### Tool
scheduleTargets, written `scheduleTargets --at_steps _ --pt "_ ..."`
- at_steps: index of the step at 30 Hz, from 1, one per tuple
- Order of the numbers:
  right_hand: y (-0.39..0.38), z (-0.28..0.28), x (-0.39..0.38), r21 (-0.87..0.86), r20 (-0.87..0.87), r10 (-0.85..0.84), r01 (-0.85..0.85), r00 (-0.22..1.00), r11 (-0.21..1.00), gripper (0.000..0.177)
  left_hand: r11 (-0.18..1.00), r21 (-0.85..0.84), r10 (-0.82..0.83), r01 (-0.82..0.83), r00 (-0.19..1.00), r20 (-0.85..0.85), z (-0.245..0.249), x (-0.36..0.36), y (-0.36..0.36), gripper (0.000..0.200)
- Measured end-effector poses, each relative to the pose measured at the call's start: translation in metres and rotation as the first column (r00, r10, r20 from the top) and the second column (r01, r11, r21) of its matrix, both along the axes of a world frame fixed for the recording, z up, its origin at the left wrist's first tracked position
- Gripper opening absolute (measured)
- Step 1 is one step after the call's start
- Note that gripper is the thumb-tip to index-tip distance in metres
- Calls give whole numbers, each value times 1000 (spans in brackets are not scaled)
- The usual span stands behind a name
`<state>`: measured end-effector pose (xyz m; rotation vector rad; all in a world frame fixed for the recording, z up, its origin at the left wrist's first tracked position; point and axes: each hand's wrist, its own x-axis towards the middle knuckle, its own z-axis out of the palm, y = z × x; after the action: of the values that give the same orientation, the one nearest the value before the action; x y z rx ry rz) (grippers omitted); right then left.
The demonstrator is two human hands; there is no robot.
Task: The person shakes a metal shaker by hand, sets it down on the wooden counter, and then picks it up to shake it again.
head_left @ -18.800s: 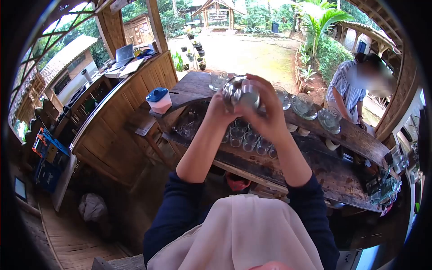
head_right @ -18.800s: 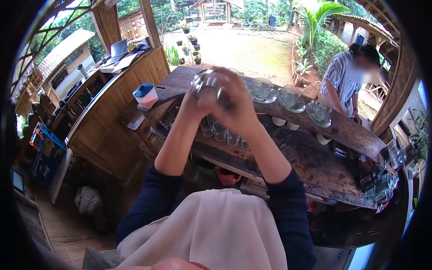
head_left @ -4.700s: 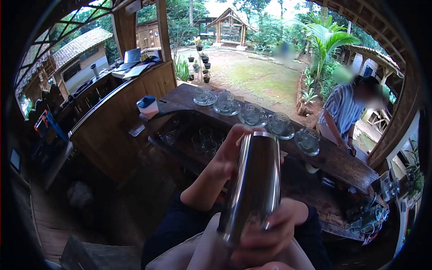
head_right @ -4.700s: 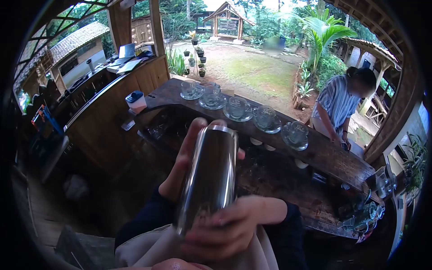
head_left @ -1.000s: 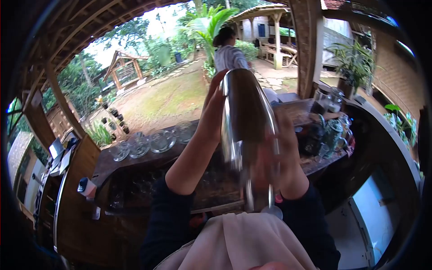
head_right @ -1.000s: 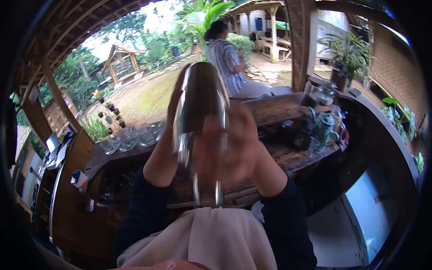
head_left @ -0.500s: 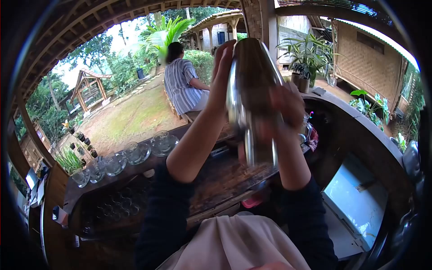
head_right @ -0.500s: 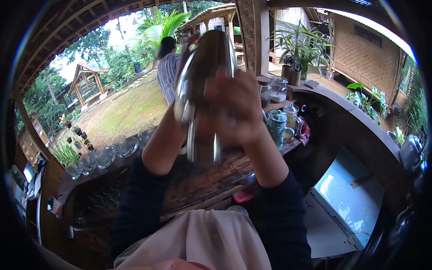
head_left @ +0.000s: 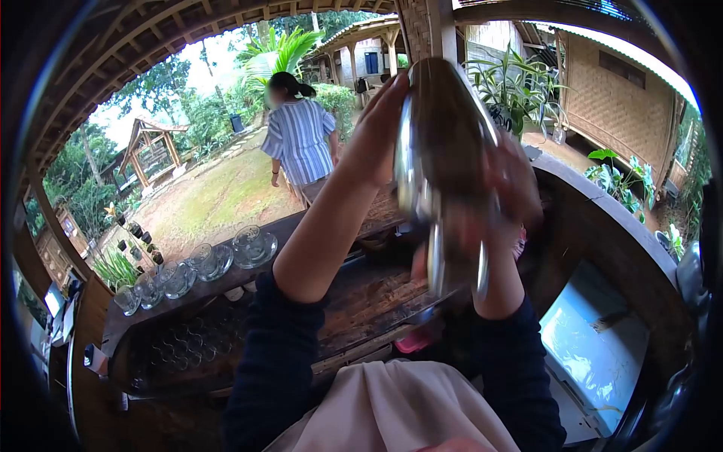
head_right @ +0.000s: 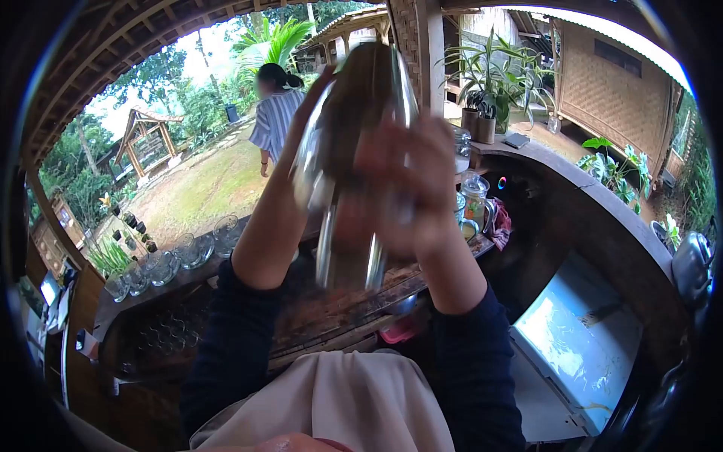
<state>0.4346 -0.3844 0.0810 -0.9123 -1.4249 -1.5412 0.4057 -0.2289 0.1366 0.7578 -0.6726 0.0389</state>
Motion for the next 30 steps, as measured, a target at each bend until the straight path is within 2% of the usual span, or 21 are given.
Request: scheduleTargets --at_steps 1,2,4,5,6,7,8,11,14,15,16,18,19,20,21,22,24,25,27,29,30 --pt "22 27 15 142 219 132 -165 967 976 48 897 280 275 -342 928 253 -6 26 11 39" --pt "20 30 6 77 -181 136 -124 974 989 50 612 425 416 -667 728 545 -14 44 17 40" --pt "24 29 12 89 -693 366 -430 621 899 47 913 259 361 -315 920 -155 -23 60 20 43" --pt "19 29 9 90 -690 373 -438 620 895 47 842 337 370 -422 905 209 -38 66 25 45" --pt "10 32 -8 39 -416 261 -269 871 962 45 629 298 409 -718 632 658 -31 44 15 46" --pt "5 29 -18 55 -95 91 -86 991 995 43 824 266 424 -501 856 297 -12 4 -5 44" --pt "2 17 -18 52 -103 104 -99 989 994 43 952 112 295 -284 950 -104 0 -24 -19 43" --pt "-22 -33 4 -350 -324 -4 -116 946 929 56 957 100 131 -273 711 691 -5 -25 -19 44" --pt "-42 -61 20 -683 -442 -200 -184 874 707 69 923 177 269 -343 900 344 4 -14 -8 45" --pt "-6 -22 19 -266 -190 40 -91 981 960 52 956 81 257 -283 937 236 0 11 2 36" --pt "33 20 20 230 163 118 -154 979 961 37 944 205 278 -257 957 -80 9 8 6 27" --pt "42 19 25 37 -641 329 -400 694 916 50 998 31 62 -56 964 -259 -14 63 42 23" --pt "40 24 21 36 -633 334 -405 698 914 50 998 34 67 -60 966 -249 -16 61 42 23" --pt "32 25 12 23 -543 336 -387 769 922 52 808 345 436 -478 878 196 -29 56 43 24" --pt "22 26 1 14 -445 337 -370 829 929 56 384 383 517 -840 539 665 -43 47 41 27" --pt "10 27 -14 -43 -202 148 -159 968 986 57 491 344 501 -800 583 640 -26 2 12 31" --pt "37 25 -36 265 242 270 -331 932 906 46 993 73 86 -94 991 105 -17 7 20 36" --pt "57 24 -44 422 480 237 -459 845 782 42 992 69 94 -101 990 102 -14 -5 13 36" --pt "37 7 -35 324 298 181 -277 937 905 41 937 102 194 -335 738 646 -10 -29 -4 33" --pt "15 -14 -22 -5 -39 -72 72 997 997 39 804 300 323 -513 801 503 -19 21 41 33" --pt "47 -7 15 158 142 212 -234 967 959 45 618 512 478 -597 802 358 -28 40 60 33"
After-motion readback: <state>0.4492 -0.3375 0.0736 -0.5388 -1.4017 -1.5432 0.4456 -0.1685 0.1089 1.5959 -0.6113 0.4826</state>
